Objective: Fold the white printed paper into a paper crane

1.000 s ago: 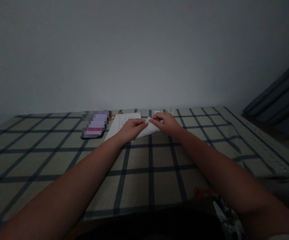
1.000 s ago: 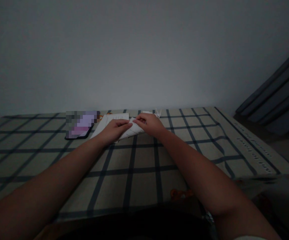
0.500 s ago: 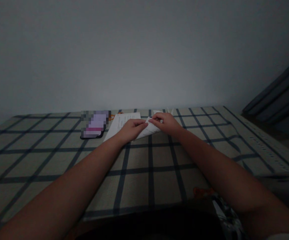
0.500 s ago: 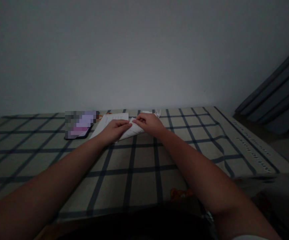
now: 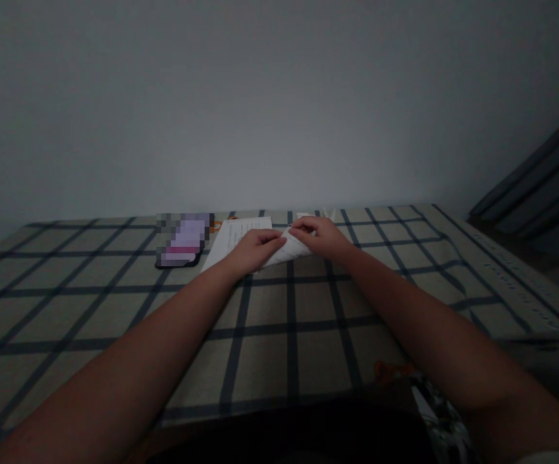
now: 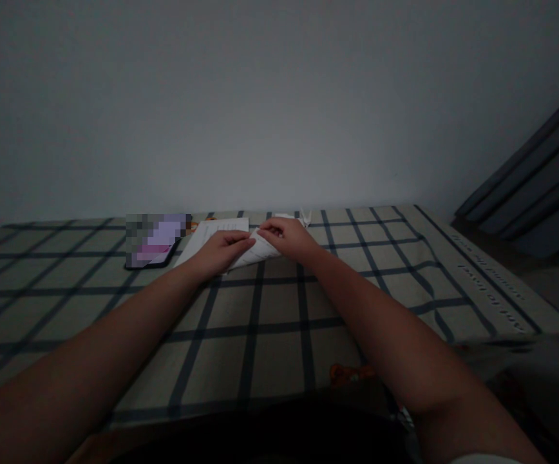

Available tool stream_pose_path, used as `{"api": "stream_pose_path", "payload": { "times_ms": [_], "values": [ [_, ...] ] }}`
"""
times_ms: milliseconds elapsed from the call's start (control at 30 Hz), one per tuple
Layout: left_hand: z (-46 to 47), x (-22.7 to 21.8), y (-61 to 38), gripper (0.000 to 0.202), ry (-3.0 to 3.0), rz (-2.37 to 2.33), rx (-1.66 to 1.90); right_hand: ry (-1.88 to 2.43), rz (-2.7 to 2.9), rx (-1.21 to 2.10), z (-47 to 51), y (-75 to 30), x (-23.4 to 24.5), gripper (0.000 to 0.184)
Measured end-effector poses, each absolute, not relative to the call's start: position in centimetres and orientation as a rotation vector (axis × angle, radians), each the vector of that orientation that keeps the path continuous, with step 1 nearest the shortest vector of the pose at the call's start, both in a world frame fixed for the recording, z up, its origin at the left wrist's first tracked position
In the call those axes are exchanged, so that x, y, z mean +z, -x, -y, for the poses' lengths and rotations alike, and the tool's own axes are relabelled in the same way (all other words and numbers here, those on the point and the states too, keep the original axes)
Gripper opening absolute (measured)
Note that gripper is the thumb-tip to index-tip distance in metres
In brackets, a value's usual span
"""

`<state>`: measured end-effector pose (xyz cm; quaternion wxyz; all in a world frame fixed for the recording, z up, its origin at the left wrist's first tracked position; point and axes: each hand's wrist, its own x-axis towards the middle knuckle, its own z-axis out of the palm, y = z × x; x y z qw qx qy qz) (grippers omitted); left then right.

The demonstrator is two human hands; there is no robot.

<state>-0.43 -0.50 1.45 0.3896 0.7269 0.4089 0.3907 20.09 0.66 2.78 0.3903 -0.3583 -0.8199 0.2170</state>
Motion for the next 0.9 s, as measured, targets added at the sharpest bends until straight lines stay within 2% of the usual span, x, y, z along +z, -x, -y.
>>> {"api": "stream_pose_path", "payload": {
  "times_ms": [100, 267, 467, 900],
  "values": [
    [0.3, 1.5, 0.5, 0.032, -1.622, -1.01, 1.051, 0.94, 1.963, 0.638, -0.9, -20.0, 2.7, 0.023],
    [0.0, 1.8, 0.9, 0.057, -1.318, -0.861, 1.131, 1.002, 1.518, 0.79, -1.8, -19.9, 2.2, 0.026],
    [1.1, 1.8, -0.4, 0.041, -1.465, -0.879, 0.954, 0.96, 1.404, 0.777, -1.7, -19.3, 1.8, 0.028],
    [0.3, 1.5, -0.3, 0.027, -1.287, -0.903, 1.197, 0.921, 1.492, 0.867, -0.8, -18.9, 2.1, 0.032]
  ]
}}
